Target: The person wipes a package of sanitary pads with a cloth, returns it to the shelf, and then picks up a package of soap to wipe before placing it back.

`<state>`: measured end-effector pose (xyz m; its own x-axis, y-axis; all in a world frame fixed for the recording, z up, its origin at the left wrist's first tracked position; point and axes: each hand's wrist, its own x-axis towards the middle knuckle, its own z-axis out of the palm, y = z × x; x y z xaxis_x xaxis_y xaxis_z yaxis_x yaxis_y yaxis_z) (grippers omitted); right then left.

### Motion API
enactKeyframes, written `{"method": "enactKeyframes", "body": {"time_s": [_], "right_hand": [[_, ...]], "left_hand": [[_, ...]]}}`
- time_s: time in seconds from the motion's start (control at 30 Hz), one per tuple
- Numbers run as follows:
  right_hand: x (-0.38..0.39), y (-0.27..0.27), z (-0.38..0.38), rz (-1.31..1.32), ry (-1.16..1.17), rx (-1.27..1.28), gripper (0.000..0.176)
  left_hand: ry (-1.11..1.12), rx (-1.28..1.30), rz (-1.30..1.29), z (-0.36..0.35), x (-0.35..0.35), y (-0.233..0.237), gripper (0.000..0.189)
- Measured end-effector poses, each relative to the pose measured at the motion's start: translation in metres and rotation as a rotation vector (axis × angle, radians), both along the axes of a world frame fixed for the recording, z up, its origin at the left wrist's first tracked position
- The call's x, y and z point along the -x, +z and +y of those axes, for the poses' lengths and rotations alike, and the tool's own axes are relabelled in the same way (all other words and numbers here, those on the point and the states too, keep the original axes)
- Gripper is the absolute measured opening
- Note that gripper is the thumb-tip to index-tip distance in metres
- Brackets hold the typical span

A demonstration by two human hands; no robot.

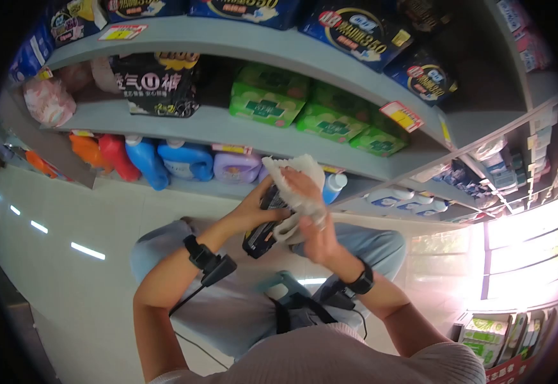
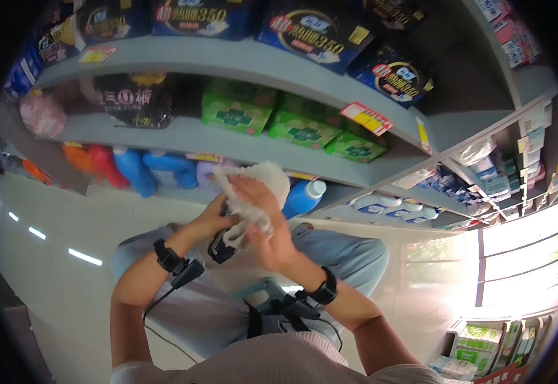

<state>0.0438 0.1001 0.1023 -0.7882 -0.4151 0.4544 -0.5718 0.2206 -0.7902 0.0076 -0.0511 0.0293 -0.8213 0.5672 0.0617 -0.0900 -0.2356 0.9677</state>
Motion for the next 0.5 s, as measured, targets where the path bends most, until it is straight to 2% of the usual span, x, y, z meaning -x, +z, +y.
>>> {"method": "enactKeyframes", "body": {"time_s": [0.07,0.1,0.17,0.23,0.3,0.37,0.4,0.5], "right_hand": [[0.0,-0.004,-0.007,0.124,-0.083,-0.194,0.051],[-0.003,-0.006,-0.012,0.147,-0.145,-0.281,0.055],[-0.007,-0.015,-0.022,0.19,-0.17,-0.345,0.059],[-0.013,-0.018,-0.025,0.222,-0.182,-0.396,0.063],[-0.023,-0.018,-0.027,0.191,-0.05,-0.477,0.066],[-0.032,-0.018,-0.026,0.222,-0.008,-0.525,0.069],[-0.036,-0.019,-0.026,0.227,0.017,-0.565,0.071],[-0.035,-0.018,-0.024,0.284,0.013,-0.624,0.078]], "left_hand": [[0.056,-0.13,-0.234,0.004,-0.003,-0.01,0.076],[0.033,-0.18,-0.431,0.005,0.001,-0.027,0.063],[0.047,-0.268,-0.546,0.002,0.001,-0.017,0.055],[0.087,-0.354,-0.585,-0.006,-0.003,-0.006,0.054],[0.125,-0.434,-0.635,-0.013,-0.001,0.003,0.054],[-0.066,-0.577,-0.688,-0.02,0.006,0.014,0.057],[-0.022,-0.578,-0.606,-0.021,-0.001,0.036,0.06],[-0.004,-0.578,-0.558,-0.018,-0.006,0.052,0.063]]}}
